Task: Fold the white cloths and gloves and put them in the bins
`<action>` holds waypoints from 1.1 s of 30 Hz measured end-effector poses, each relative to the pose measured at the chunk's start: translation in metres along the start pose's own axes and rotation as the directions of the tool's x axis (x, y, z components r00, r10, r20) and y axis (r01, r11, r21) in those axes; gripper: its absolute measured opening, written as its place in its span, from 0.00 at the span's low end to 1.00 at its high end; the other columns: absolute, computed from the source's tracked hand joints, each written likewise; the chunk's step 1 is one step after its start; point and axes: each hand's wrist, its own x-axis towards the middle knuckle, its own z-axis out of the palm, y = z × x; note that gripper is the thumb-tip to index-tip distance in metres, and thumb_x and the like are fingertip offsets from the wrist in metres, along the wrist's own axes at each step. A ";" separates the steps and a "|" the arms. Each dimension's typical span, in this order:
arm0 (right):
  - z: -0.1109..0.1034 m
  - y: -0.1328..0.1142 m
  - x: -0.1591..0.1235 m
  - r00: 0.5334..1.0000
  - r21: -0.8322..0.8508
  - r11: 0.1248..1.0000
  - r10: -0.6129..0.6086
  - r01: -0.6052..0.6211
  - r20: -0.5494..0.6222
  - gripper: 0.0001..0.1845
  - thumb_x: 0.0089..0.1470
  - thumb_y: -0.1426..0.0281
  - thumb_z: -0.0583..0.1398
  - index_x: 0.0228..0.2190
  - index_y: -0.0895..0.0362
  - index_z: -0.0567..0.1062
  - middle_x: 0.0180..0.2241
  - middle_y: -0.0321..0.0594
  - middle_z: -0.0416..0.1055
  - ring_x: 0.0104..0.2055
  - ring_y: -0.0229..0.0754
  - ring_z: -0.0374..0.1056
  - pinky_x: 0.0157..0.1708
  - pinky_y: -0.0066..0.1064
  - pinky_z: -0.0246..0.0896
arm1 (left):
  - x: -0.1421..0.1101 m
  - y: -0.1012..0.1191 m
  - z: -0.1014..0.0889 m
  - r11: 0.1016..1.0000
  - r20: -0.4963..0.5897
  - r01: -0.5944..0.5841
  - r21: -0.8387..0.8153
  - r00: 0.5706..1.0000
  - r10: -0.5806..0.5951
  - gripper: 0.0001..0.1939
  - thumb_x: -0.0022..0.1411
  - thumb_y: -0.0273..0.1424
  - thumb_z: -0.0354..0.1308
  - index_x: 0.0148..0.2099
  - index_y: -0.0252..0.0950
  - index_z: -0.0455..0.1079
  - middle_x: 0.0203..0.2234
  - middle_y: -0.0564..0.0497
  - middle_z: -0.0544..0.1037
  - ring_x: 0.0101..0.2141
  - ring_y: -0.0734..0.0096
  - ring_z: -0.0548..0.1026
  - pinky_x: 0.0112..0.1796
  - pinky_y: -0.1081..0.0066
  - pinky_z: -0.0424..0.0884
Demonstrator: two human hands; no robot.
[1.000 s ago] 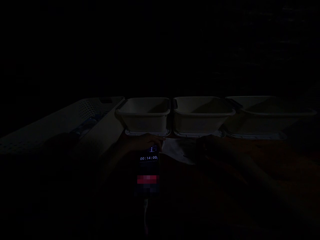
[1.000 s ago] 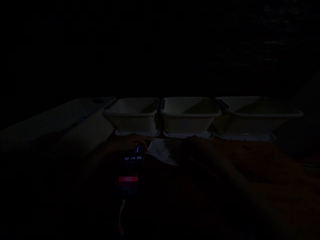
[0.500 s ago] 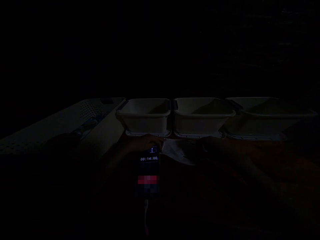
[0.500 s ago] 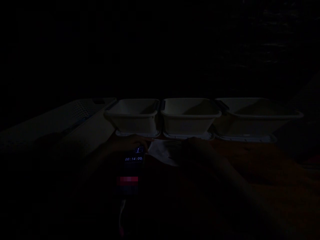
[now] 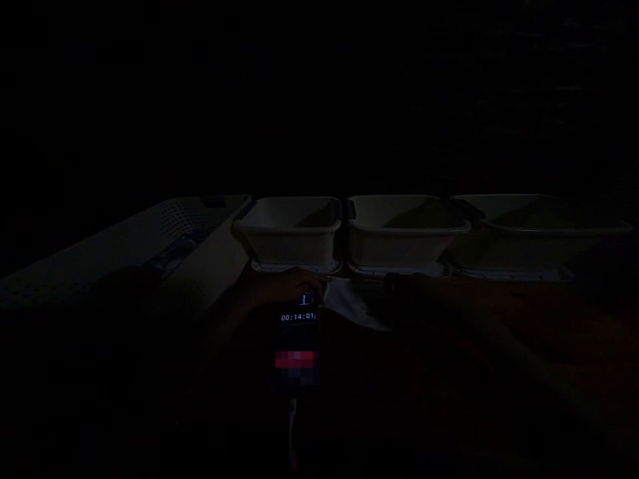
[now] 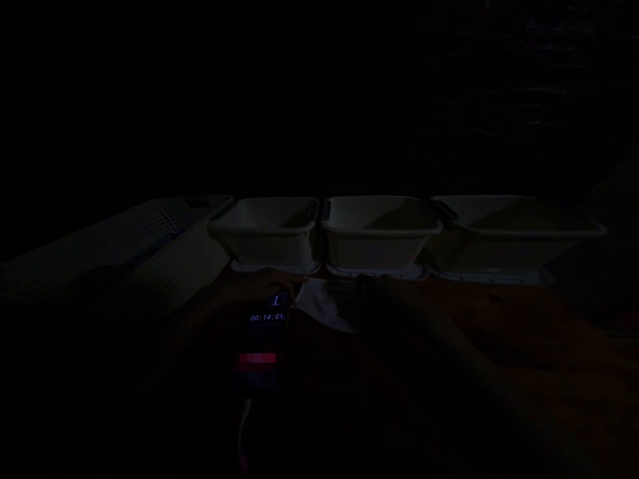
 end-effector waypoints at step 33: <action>-0.006 0.016 0.003 0.998 0.141 0.990 -0.018 0.009 0.062 0.09 0.46 0.76 0.59 0.31 0.58 0.77 0.32 0.41 0.75 0.28 0.30 0.68 0.28 0.19 0.56 | 0.000 0.008 0.001 1.000 -0.017 0.010 0.001 1.000 -0.010 0.17 0.57 0.17 0.43 0.36 0.35 0.72 0.56 0.51 0.63 0.56 0.70 0.61 0.51 0.71 0.59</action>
